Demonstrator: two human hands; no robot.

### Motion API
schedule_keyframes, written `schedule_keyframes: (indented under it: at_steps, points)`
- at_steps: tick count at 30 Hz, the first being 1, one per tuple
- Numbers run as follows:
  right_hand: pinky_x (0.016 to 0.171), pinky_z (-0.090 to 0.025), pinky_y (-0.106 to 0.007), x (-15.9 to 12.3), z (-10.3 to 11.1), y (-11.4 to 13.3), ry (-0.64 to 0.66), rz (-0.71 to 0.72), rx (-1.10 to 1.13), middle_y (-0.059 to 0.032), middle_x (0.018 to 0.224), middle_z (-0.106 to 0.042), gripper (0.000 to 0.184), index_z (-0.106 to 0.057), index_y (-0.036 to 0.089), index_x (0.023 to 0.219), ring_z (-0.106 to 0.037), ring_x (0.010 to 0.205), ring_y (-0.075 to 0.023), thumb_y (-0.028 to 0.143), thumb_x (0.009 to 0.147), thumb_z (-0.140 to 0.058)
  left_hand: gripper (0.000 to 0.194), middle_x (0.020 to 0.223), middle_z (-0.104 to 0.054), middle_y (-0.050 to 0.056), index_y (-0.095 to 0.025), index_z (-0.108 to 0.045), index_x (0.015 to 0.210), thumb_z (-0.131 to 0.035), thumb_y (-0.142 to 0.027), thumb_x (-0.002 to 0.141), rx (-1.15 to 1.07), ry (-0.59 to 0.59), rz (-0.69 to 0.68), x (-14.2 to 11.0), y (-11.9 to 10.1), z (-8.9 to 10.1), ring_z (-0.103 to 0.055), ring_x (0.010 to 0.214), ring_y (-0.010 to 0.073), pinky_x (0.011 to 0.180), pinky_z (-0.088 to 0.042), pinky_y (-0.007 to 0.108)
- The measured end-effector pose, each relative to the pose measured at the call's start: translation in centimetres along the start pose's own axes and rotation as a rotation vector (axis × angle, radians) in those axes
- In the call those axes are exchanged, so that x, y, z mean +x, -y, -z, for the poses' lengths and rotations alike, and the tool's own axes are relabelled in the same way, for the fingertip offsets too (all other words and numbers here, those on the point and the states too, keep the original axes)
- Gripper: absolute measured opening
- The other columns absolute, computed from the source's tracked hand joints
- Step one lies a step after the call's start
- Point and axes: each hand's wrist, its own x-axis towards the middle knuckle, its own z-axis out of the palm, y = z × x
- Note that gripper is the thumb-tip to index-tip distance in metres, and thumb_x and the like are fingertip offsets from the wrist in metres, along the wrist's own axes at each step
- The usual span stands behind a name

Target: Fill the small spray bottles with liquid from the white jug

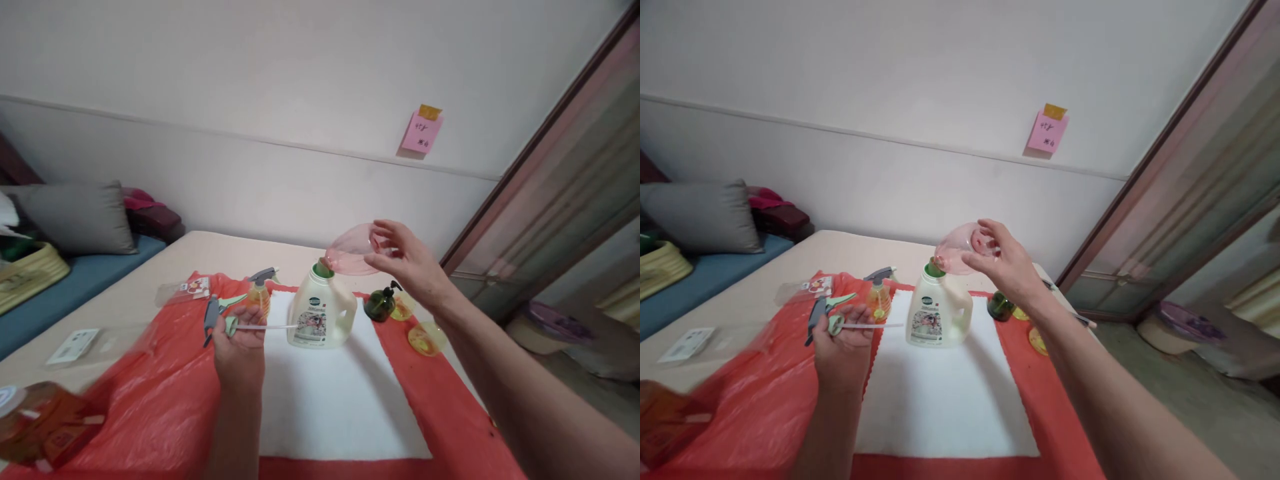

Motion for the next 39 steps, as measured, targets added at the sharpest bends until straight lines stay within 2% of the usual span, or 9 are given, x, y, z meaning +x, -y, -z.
schedule_keyframes:
  at_steps: [3,6,9,11,14,20,31,35,39]
  points:
    - [0.095,-0.049,-0.044,-4.0,-1.3,-2.8,-0.187,-0.168,0.344,-0.0081,0.139,-0.055,0.085,-0.041,0.035,0.144,-0.058,0.114,-0.0253,0.045,0.070,-0.082,0.035,0.083,-0.073,0.006,-0.020,-0.067,0.083,-0.050,-0.049,0.091,0.018,0.004,-0.001,-0.1,0.3,-0.1,-0.069,0.079,0.0172,0.072,-0.056,0.030]
    - [0.084,-0.053,-0.035,-8.6,-3.3,-5.2,-0.370,-0.419,0.751,-0.0029,0.122,-0.063,0.073,-0.048,0.036,0.136,-0.064,0.101,-0.0196,0.043,0.071,-0.081,0.036,0.082,-0.073,0.006,-0.019,-0.067,0.082,-0.048,-0.048,0.091,0.030,-0.011,0.028,-0.2,0.6,-0.3,-0.069,0.077,0.0170,0.067,-0.055,0.028]
    - [0.074,-0.055,-0.033,-12.4,-5.1,-6.9,-0.313,-0.638,1.090,-0.0029,0.105,-0.068,0.048,-0.062,0.031,0.118,-0.066,0.094,-0.0204,0.051,0.077,-0.073,0.037,0.081,-0.074,0.007,-0.018,-0.067,0.082,-0.048,-0.049,0.092,0.037,-0.003,0.046,-0.6,1.0,-0.6,-0.069,0.075,0.0169,0.064,-0.054,0.026]
    - [0.071,-0.054,-0.032,-14.1,-5.8,-7.9,-0.266,-0.720,1.193,-0.0044,0.103,-0.070,0.043,-0.065,0.029,0.112,-0.066,0.093,-0.0215,0.054,0.076,-0.071,0.040,0.080,-0.074,0.007,-0.018,-0.067,0.082,-0.047,-0.051,0.092,0.046,0.002,0.046,-0.8,1.2,-0.7,-0.070,0.074,0.0170,0.064,-0.054,0.027]
    - [0.072,-0.053,-0.031,-15.3,-6.2,-9.0,-0.229,-0.765,1.215,-0.0045,0.102,-0.073,0.046,-0.065,0.028,0.114,-0.067,0.090,-0.0211,0.051,0.074,-0.074,0.042,0.079,-0.074,0.007,-0.018,-0.067,0.081,-0.047,-0.052,0.093,0.055,-0.004,0.032,-0.9,1.5,-0.9,-0.069,0.073,0.0169,0.065,-0.055,0.027]
    - [0.078,-0.050,-0.032,-16.1,-6.0,-9.9,-0.113,-0.731,1.128,-0.0057,0.110,-0.071,0.059,-0.062,0.027,0.125,-0.066,0.088,-0.0201,0.051,0.073,-0.077,0.041,0.079,-0.074,0.007,-0.019,-0.068,0.080,-0.048,-0.052,0.092,0.094,-0.023,0.004,-1.1,1.9,-1.1,-0.069,0.073,0.0170,0.063,-0.054,0.026]
    - [0.080,-0.045,-0.031,-17.0,-6.3,-10.9,-0.067,-0.716,1.073,-0.0085,0.118,-0.068,0.065,-0.057,0.026,0.130,-0.064,0.095,-0.0220,0.052,0.074,-0.076,0.042,0.077,-0.073,0.008,-0.017,-0.066,0.082,-0.041,-0.047,0.097,0.147,0.030,0.062,-2.0,3.3,-1.3,-0.071,0.071,0.0169,0.062,-0.056,0.026]
    - [0.086,-0.044,-0.034,-17.5,-7.0,-11.1,-0.046,-0.691,1.058,-0.0088,0.124,-0.065,0.065,-0.055,0.026,0.133,-0.064,0.098,-0.0226,0.053,0.077,-0.074,0.041,0.078,-0.074,0.008,-0.016,-0.065,0.082,-0.040,-0.044,0.098,0.178,0.018,0.090,-2.6,4.2,-1.7,-0.071,0.071,0.0164,0.064,-0.056,0.025]
    - [0.091,-0.043,-0.036,-17.9,-8.2,-10.4,-0.020,-0.650,1.007,-0.0082,0.127,-0.063,0.063,-0.053,0.028,0.134,-0.063,0.101,-0.0228,0.050,0.079,-0.073,0.039,0.079,-0.075,0.009,-0.016,-0.065,0.084,-0.040,-0.042,0.099,0.236,0.062,0.138,-3.4,5.4,-1.9,-0.072,0.073,0.0172,0.068,-0.055,0.027]
